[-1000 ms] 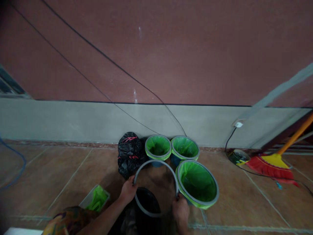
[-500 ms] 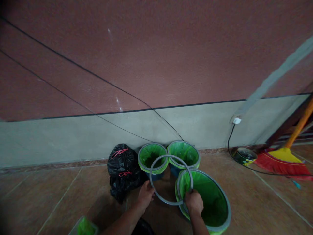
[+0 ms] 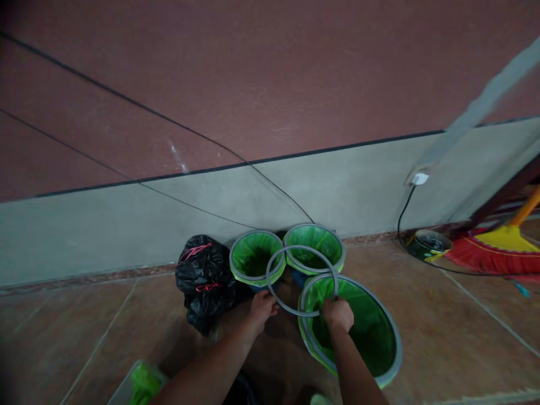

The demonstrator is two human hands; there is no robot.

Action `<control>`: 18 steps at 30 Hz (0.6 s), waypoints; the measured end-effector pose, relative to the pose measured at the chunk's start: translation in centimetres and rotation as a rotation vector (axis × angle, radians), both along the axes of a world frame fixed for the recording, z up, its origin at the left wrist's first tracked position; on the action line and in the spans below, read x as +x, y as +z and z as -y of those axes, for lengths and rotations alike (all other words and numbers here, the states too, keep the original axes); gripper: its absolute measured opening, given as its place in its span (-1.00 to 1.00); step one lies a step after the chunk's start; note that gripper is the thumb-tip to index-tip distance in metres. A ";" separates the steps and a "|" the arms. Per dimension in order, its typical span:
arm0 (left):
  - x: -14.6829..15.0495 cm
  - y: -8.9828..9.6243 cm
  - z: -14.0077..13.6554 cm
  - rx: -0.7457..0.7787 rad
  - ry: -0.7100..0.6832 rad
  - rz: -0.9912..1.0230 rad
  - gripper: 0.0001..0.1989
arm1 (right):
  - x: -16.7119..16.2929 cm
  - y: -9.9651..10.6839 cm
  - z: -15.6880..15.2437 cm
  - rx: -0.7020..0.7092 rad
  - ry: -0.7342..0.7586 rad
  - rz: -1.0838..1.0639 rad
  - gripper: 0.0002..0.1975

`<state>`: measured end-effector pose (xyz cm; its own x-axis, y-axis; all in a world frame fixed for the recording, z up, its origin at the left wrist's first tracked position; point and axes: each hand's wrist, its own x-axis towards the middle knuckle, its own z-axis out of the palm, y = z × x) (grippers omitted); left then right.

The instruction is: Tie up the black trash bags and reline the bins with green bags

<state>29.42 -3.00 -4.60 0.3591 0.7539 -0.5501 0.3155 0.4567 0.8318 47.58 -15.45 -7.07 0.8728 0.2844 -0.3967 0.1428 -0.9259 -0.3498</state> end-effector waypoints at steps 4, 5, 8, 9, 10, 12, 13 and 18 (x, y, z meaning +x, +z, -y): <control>-1.1 0.1 0.0 -0.042 -0.038 -0.068 -0.80 | -0.8 0.3 0.1 0.008 -0.017 -0.005 -0.48; -1.7 0.3 0.0 -0.051 -0.044 -0.072 -0.79 | -1.0 0.6 0.3 0.013 -0.023 -0.004 -0.46; -4.2 1.1 -0.1 -0.068 -0.040 -0.057 -0.78 | -1.7 1.5 1.0 0.035 -0.052 0.005 -0.41; -5.4 1.5 0.0 -0.076 -0.038 -0.054 -0.80 | -2.0 2.0 1.3 0.042 -0.065 0.009 -0.41; -6.8 1.8 0.0 -0.087 -0.033 -0.057 -0.81 | -2.2 2.6 1.7 0.048 -0.078 0.014 -0.41; -10.1 2.6 0.3 -0.110 -0.013 -0.056 -0.79 | -2.8 4.0 2.5 0.055 -0.106 0.024 -0.42; -12.0 3.0 0.6 -0.121 0.003 -0.051 -0.76 | -3.2 4.8 2.9 0.057 -0.117 0.031 -0.43; -22.3 4.3 2.7 -0.097 0.127 -0.075 -0.71 | -7.1 8.2 4.8 0.073 -0.038 0.037 -0.46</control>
